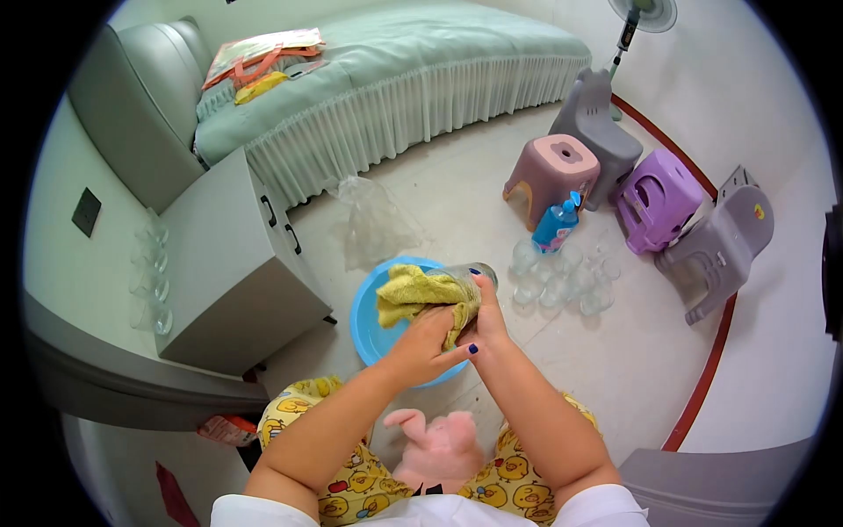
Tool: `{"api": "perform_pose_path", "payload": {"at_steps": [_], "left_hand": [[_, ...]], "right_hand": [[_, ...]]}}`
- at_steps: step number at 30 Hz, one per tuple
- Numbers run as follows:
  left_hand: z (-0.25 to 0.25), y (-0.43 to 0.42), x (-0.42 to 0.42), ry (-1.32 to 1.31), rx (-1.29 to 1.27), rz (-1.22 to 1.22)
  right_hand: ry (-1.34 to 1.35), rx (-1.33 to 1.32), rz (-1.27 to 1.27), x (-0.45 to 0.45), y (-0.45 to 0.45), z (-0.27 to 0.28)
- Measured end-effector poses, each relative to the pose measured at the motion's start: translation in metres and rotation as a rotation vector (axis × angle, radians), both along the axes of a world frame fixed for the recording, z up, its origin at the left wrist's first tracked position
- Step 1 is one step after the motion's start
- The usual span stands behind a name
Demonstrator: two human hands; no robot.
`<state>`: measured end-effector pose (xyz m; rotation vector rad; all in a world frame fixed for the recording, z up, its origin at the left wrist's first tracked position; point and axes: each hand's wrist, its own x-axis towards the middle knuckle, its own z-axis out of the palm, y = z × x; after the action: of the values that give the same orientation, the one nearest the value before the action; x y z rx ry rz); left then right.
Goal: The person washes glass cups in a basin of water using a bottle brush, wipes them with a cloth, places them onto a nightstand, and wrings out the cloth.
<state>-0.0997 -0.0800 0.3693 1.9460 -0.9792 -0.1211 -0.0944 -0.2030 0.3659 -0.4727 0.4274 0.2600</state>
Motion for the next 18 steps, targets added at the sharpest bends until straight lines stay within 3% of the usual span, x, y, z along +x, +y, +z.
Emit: {"api": "perform_pose_path", "payload": {"at_steps": [6, 13, 15, 18], "left_hand": [[-0.004, 0.006, 0.006, -0.325, 0.198, 0.117], [0.008, 0.013, 0.011, -0.553, 0.239, 0.271], [0.002, 0.018, 0.017, -0.52, 0.068, 0.213], [-0.003, 0.02, 0.018, -0.489, 0.009, 0.258]], "right_hand": [[-0.123, 0.12, 0.09, 0.0, 0.003, 0.005], [-0.112, -0.143, 0.089, 0.004, 0.004, 0.006], [-0.098, -0.159, 0.107, 0.001, 0.004, 0.011], [-0.015, -0.163, 0.068, 0.001, 0.006, 0.016]]}}
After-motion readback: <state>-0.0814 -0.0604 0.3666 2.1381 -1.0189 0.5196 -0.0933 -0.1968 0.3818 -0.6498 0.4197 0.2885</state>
